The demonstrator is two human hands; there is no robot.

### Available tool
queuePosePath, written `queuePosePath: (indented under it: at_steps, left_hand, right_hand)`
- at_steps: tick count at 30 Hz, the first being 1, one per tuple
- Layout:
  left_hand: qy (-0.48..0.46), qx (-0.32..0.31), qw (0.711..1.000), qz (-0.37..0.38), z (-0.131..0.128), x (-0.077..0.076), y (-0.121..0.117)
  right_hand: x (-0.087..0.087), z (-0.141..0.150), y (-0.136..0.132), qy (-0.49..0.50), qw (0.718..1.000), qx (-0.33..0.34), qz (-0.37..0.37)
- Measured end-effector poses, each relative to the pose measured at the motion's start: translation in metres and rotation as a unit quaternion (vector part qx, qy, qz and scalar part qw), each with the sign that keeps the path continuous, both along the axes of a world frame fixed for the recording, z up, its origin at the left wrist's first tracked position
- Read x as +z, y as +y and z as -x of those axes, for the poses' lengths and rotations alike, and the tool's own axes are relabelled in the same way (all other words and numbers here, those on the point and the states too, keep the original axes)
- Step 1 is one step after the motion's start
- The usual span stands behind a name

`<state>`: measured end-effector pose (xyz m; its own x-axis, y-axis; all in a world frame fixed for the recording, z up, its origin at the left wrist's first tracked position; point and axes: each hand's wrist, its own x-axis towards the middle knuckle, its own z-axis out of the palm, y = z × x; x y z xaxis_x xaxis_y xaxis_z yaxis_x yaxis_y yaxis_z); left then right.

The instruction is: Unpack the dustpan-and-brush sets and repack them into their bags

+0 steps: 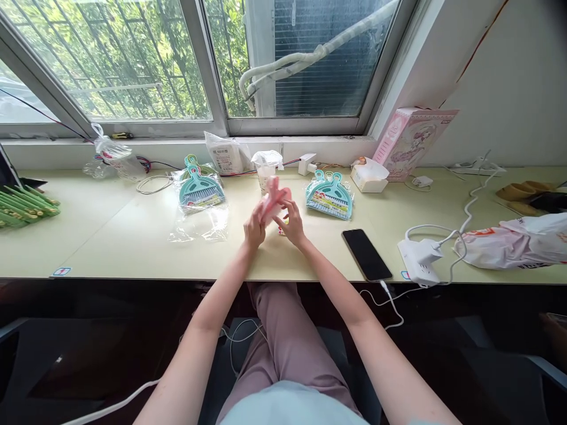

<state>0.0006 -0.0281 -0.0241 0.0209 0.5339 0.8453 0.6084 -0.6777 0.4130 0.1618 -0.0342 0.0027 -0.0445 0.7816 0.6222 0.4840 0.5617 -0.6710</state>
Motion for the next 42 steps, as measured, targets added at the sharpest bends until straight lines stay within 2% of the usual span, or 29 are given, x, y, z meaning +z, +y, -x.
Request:
queuePosePath:
  at_steps: [5, 11, 13, 16, 20, 24, 31, 33, 36, 37, 39, 42]
  left_hand:
    - [0.116, -0.071, 0.987, -0.09, -0.008, 0.002, -0.001]
    - [0.118, -0.101, 0.976, -0.153, -0.009, 0.005, 0.0]
    - [0.126, -0.109, 0.976, -0.142, -0.008, 0.003, 0.0]
    - [0.128, -0.121, 0.981, -0.08, -0.009, 0.001, -0.002]
    - [0.056, -0.152, 0.987, -0.015, -0.015, 0.004, -0.003]
    - [-0.012, -0.17, 0.985, 0.019, -0.018, 0.006, 0.0]
    - [-0.091, -0.149, 0.981, 0.081, -0.02, 0.007, 0.007]
    - [-0.178, -0.069, 0.977, 0.097, -0.009, 0.013, 0.015]
    - [-0.313, 0.114, 0.936, 0.114, 0.018, 0.022, 0.03]
    - [-0.322, 0.136, 0.929, 0.124, 0.027, 0.024, 0.035]
    - [-0.318, 0.135, 0.927, 0.146, 0.038, 0.024, 0.042]
    - [-0.28, 0.055, 0.934, 0.213, 0.039, 0.019, 0.048]
  right_hand:
    - [0.0, 0.0, 0.004, 0.104, 0.994, -0.025, -0.032]
    - [0.004, -0.006, 0.003, 0.079, 0.993, -0.034, -0.075]
    - [0.005, -0.004, 0.001, 0.079, 0.994, -0.036, -0.062]
    - [0.007, -0.005, 0.002, 0.126, 0.991, -0.042, -0.017]
    - [0.011, -0.011, 0.009, 0.206, 0.978, 0.001, 0.019]
    - [0.015, -0.014, 0.01, 0.221, 0.974, -0.001, 0.04]
    - [0.025, -0.014, 0.006, 0.212, 0.973, -0.023, 0.095]
    - [0.029, -0.021, 0.005, 0.232, 0.966, -0.013, 0.112]
    - [0.04, -0.046, -0.001, 0.254, 0.954, 0.027, 0.157]
    - [0.045, -0.057, -0.004, 0.251, 0.951, 0.038, 0.174]
    - [0.057, -0.079, -0.011, 0.233, 0.952, 0.029, 0.198]
    - [0.072, -0.105, -0.02, 0.126, 0.961, 0.0, 0.246]
